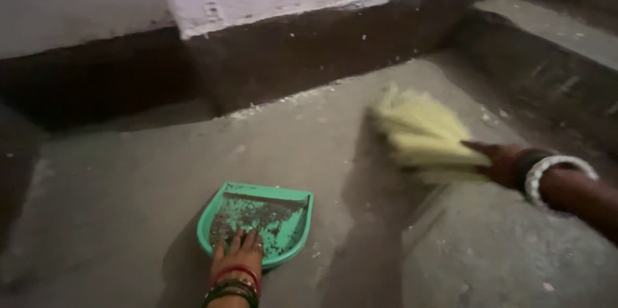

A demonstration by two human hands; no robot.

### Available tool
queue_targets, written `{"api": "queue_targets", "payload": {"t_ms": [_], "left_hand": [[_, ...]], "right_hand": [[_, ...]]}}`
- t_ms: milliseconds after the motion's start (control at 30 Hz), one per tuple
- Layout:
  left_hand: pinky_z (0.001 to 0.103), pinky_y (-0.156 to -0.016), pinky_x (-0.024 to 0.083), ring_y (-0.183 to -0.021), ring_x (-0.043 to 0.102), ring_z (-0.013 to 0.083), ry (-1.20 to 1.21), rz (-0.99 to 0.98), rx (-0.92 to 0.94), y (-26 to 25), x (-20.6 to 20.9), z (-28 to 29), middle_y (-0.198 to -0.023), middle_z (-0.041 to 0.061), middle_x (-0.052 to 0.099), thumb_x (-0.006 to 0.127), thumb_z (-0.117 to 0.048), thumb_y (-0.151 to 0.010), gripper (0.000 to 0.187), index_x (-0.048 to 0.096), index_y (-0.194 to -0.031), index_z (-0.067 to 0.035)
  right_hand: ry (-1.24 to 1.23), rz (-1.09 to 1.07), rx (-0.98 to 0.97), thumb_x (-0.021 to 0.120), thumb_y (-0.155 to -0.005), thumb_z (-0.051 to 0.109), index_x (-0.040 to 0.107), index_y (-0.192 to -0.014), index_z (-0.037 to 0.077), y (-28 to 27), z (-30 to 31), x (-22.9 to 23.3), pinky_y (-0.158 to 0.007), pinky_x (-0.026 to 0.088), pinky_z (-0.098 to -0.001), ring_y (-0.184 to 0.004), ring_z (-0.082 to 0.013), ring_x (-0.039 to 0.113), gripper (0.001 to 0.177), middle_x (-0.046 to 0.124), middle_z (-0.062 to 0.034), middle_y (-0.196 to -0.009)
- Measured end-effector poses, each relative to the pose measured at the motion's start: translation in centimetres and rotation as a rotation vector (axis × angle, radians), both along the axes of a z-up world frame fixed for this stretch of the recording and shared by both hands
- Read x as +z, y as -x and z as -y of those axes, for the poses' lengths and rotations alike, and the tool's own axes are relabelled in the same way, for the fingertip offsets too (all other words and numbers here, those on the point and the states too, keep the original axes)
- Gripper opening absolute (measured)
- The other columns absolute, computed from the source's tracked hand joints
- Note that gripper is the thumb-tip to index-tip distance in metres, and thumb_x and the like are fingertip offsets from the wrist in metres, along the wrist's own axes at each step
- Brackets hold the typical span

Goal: The person sweeps debris into a green dustpan using a broom by hand on a concrete floor near a stairwell.

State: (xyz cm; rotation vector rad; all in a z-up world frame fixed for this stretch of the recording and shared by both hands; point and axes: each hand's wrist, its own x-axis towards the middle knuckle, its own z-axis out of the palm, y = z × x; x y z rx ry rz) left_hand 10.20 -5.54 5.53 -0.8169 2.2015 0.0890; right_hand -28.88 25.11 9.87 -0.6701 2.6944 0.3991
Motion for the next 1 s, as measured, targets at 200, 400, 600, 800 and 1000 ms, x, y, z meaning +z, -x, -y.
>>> {"api": "queue_targets", "payload": {"t_ms": [200,400,600,800,1000], "left_hand": [[0.045,-0.132,0.007,-0.161,0.005,0.0147,0.046,-0.032,-0.005,3.5,-1.4,-0.2,-0.175,-0.006,0.002,0.056,-0.016,-0.101,0.078,0.013,-0.165,-0.023],[0.052,-0.131,0.004,-0.161,0.006,0.0210,-0.053,0.114,0.026,7.9,-4.9,2.9,-0.175,-0.003,0.007,0.041,-0.019,-0.108,0.060,0.022,-0.165,-0.023],[0.047,-0.132,0.009,-0.161,0.006,0.0159,0.001,-0.028,-0.058,9.0,-2.3,0.9,-0.176,-0.006,0.003,0.064,-0.012,-0.098,0.079,0.022,-0.164,-0.023],[0.047,-0.131,0.009,-0.161,0.007,0.0171,-0.004,-0.065,-0.105,10.8,-0.7,-1.6,-0.175,-0.004,0.004,0.065,-0.014,-0.097,0.080,0.021,-0.164,-0.021],[0.047,-0.131,0.009,-0.160,0.008,0.0186,-0.005,-0.128,-0.179,13.5,-1.3,-3.0,-0.175,-0.001,0.007,0.067,-0.016,-0.097,0.081,0.020,-0.164,-0.019]], "right_hand": [[0.015,0.277,0.089,0.055,-0.099,0.047,0.021,-0.158,0.052,-9.0,2.5,3.4,-0.112,0.051,-0.0459,-0.135,-0.0299,0.060,0.068,0.058,-0.0074,-0.148],[0.113,0.389,0.219,0.053,-0.095,0.047,0.023,-0.154,0.053,-12.2,3.2,8.6,-0.117,0.042,-0.0428,-0.135,-0.0258,0.057,0.066,0.061,-0.0039,-0.144],[0.301,0.290,-0.139,0.055,-0.097,0.045,0.025,-0.154,0.058,-5.5,-1.5,9.9,-0.113,0.049,-0.0515,-0.133,-0.0233,0.061,0.066,0.059,-0.0009,-0.150],[0.135,0.002,-0.434,0.050,-0.106,0.043,0.023,-0.166,0.048,4.9,-10.0,3.7,-0.079,0.067,-0.0459,-0.095,-0.0320,0.079,0.066,0.076,-0.0117,-0.138],[-0.051,-0.035,-0.323,0.055,-0.102,0.046,0.017,-0.165,0.047,8.8,-16.3,-3.4,-0.089,0.063,-0.0423,-0.106,-0.0243,0.071,0.074,0.059,-0.0082,-0.151]]}}
